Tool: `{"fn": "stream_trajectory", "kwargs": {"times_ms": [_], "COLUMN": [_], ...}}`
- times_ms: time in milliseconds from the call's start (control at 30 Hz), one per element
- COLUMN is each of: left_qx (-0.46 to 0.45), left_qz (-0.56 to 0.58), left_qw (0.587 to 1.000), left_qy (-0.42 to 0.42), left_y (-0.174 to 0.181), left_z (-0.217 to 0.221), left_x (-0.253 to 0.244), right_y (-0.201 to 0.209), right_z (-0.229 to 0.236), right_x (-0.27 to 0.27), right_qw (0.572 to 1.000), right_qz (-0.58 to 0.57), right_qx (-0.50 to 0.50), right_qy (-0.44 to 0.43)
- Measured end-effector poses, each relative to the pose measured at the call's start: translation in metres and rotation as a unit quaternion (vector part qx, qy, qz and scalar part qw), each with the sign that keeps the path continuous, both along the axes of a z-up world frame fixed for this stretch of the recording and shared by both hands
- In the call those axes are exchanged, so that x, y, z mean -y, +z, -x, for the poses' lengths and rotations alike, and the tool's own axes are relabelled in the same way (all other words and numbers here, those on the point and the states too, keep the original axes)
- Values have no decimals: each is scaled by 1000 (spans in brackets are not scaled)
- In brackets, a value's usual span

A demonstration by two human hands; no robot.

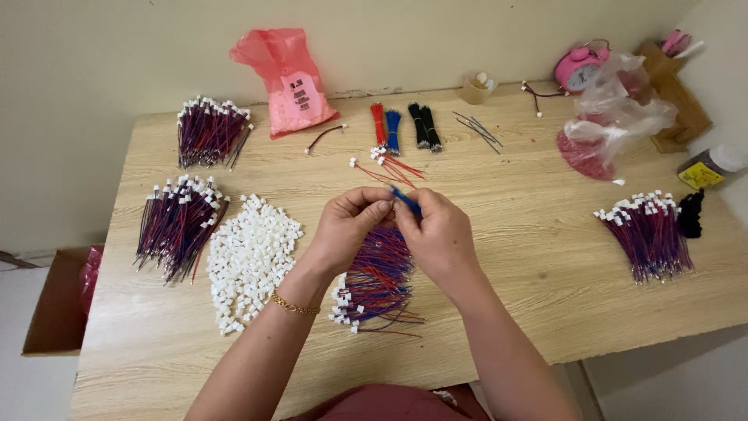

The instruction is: The person assembles wire harnesses by inserting small white plastic connectors onto the ends of red and blue wires. They handle the wires and connectors by hand, organizing the finished bundles on the table.

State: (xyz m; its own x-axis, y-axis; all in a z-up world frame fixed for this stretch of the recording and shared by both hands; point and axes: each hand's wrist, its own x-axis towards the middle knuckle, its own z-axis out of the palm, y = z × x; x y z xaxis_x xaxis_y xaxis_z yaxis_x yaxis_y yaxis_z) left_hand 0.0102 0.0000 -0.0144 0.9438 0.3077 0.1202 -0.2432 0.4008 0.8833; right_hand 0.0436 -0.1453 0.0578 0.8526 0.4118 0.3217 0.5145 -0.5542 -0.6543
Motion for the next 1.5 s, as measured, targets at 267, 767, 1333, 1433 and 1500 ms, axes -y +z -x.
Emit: {"fn": "stream_trajectory", "kwargs": {"times_ms": [267, 767, 1333, 1433, 1500], "left_qx": [-45, -162, -84, -51, -13], "left_qz": [-27, -554, -594, -572, -532], "left_qw": [999, 797, 775, 786, 823], "left_qy": [12, 180, 198, 228, 200], "left_y": [-21, -109, -78, -43, -21], "left_z": [-1, -97, -94, -66, -50], "left_x": [-6, -103, -111, -99, -88], "right_y": [-15, -56, -65, -47, -36], "right_z": [-9, -77, -77, -64, -58], "right_x": [-4, 8, -11, -12, -11], "right_qw": [997, 977, 935, 946, 953], "right_qz": [44, -150, -228, -215, -200], "right_qx": [-61, -148, -271, -241, -222], "right_qy": [37, -28, 29, 36, 43]}}
